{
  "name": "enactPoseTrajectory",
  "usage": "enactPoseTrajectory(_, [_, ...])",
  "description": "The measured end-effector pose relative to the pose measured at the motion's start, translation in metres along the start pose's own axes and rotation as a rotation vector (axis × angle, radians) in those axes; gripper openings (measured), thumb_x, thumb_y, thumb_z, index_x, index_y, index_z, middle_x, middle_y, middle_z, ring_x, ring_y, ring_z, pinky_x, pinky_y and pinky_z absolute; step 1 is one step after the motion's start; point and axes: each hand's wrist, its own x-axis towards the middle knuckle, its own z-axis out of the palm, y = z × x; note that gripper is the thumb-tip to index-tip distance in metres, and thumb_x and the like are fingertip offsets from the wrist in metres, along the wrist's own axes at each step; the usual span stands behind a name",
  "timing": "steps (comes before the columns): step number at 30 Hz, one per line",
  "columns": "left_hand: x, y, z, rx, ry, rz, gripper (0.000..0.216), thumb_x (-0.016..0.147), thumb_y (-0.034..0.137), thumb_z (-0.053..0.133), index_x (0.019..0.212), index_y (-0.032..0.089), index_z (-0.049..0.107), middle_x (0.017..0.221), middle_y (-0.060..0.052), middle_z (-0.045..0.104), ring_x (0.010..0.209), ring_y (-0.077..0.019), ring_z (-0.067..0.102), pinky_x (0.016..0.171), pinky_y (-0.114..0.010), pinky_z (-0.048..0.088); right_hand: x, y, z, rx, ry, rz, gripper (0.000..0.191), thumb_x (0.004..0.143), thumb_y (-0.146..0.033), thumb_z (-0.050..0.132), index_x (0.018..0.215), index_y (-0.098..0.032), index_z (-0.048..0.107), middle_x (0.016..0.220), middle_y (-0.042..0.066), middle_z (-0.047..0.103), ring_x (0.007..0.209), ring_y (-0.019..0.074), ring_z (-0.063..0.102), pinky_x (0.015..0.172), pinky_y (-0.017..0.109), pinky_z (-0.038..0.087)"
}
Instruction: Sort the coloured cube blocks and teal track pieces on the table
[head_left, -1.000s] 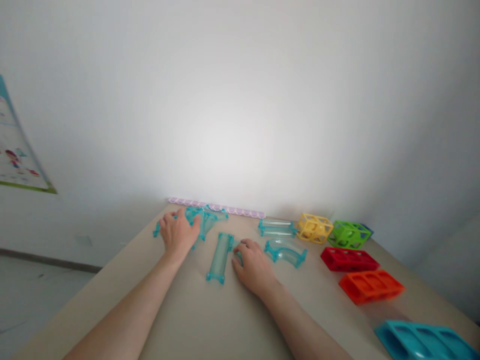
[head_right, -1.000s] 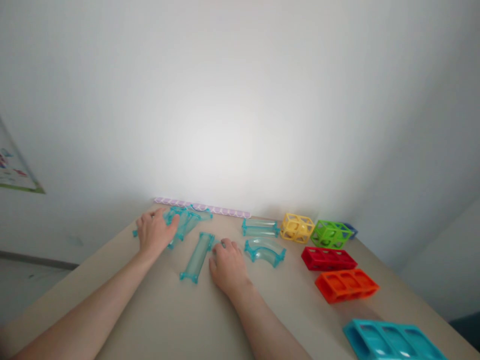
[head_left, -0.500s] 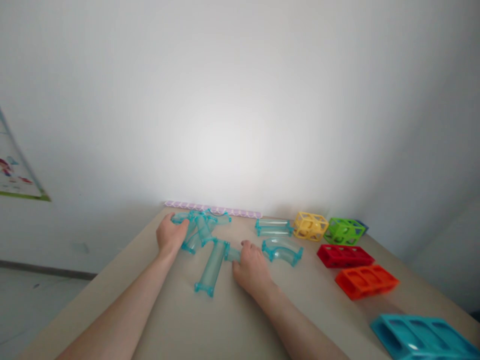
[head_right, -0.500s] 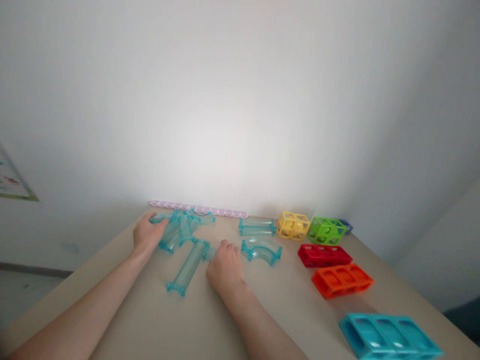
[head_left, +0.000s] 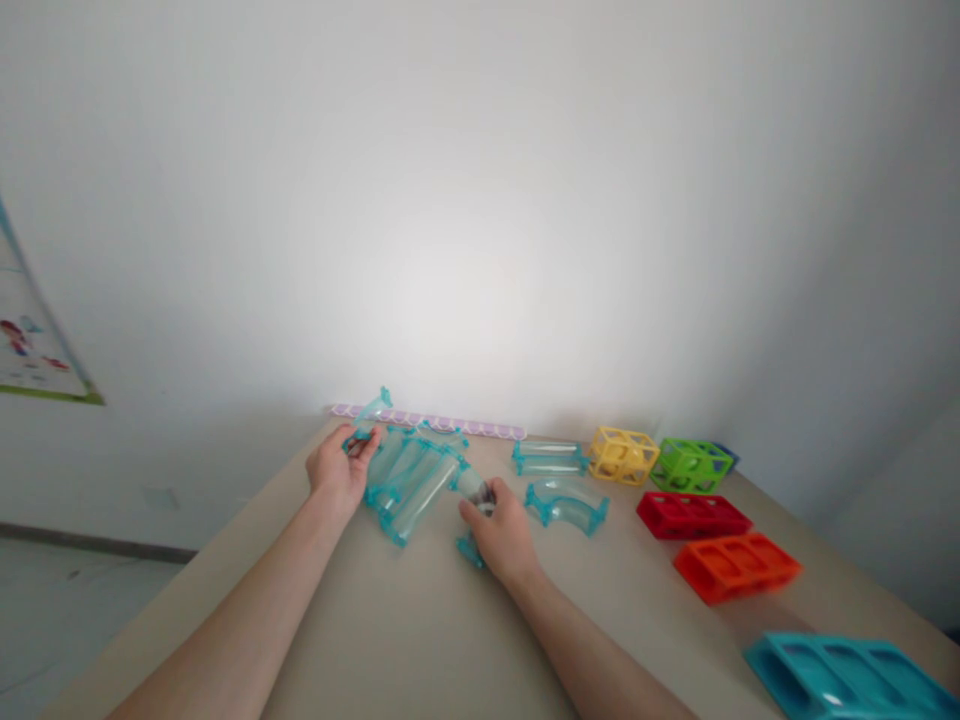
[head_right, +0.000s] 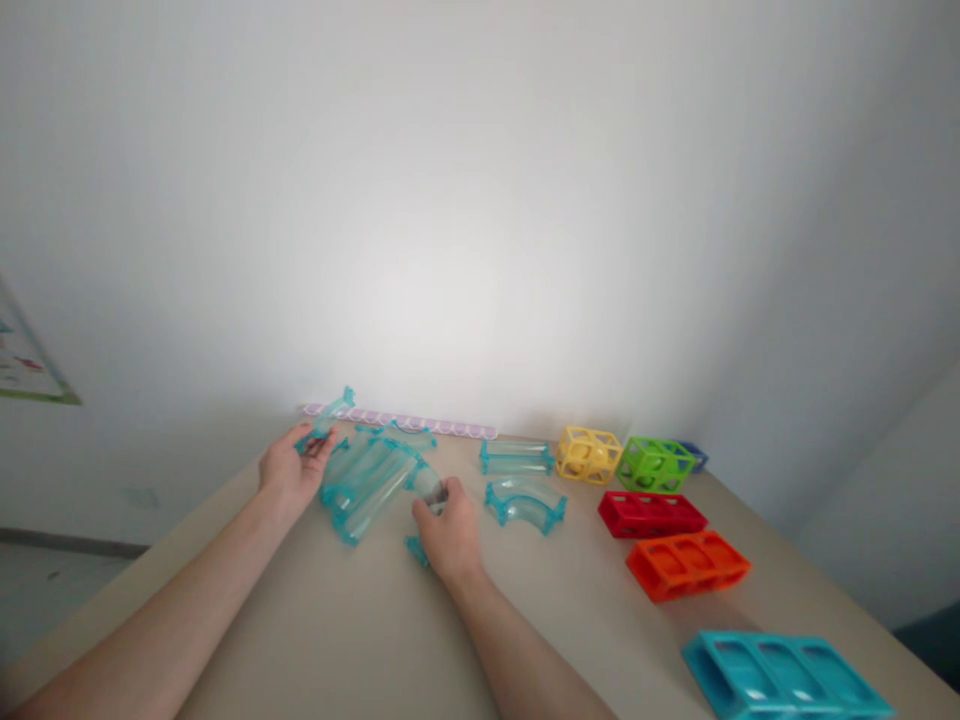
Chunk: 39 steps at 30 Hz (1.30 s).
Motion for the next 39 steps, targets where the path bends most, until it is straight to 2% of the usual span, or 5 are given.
enactPoseTrajectory(6, [-0.027,0.008,0.008,-0.115,-0.419,-0.175,0.014,0.069,-0.001,0.058,0.076,0.011,0.061,0.077,-0.006,0.07,0.081,-0.02,0.071,0.077,-0.029,0.061,0.002,0.002,0.004,0.31,-0.094,0.048,0.016,0.077,-0.035,0.055,0.081,-0.021,0.048,0.066,-0.002,0.063,0.043,0.0086,0.042,0.041,0.02,0.033])
enactPoseTrajectory(11, [-0.06,-0.006,0.009,0.104,-0.855,-0.492,0.004,0.079,0.015,0.064,0.079,0.011,0.064,0.09,-0.012,0.072,0.092,-0.0285,0.07,0.082,-0.04,0.059,0.002,0.001,0.005,0.488,-0.173,0.034,0.026,0.08,-0.042,0.052,0.093,-0.02,0.051,0.067,-0.003,0.062,0.043,0.0081,0.042,0.04,0.019,0.031])
enactPoseTrajectory(22, [-0.066,-0.044,0.012,0.196,-0.446,-0.33,0.005,0.08,0.015,0.06,0.077,0.013,0.056,0.084,-0.009,0.069,0.075,-0.0201,0.069,0.068,-0.034,0.057,0.006,0.005,0.006,0.734,-0.041,0.112,0.034,0.076,-0.046,0.054,0.097,-0.02,0.057,0.058,-0.006,0.049,0.046,0.0087,0.04,0.043,0.019,0.028])
enactPoseTrajectory(31, [-0.081,-0.045,0.007,0.583,-0.929,0.007,0.03,0.082,0.041,0.062,0.069,0.016,0.055,0.07,-0.002,0.061,0.067,-0.014,0.057,0.065,-0.028,0.049,0.007,0.008,0.006,0.793,0.006,0.028,0.028,0.076,-0.048,0.058,0.072,-0.02,0.061,0.058,-0.004,0.051,0.051,0.0116,0.044,0.048,0.024,0.033])
enactPoseTrajectory(39, [-0.08,-0.042,0.005,0.591,-1.017,0.032,0.026,0.083,0.039,0.06,0.071,0.017,0.053,0.073,-0.002,0.061,0.069,-0.0142,0.055,0.069,-0.028,0.044,0.004,0.006,0.003,0.653,-0.012,-0.063,0.036,0.084,-0.052,0.053,0.066,-0.021,0.057,0.054,-0.003,0.048,0.054,0.0142,0.046,0.049,0.025,0.034])
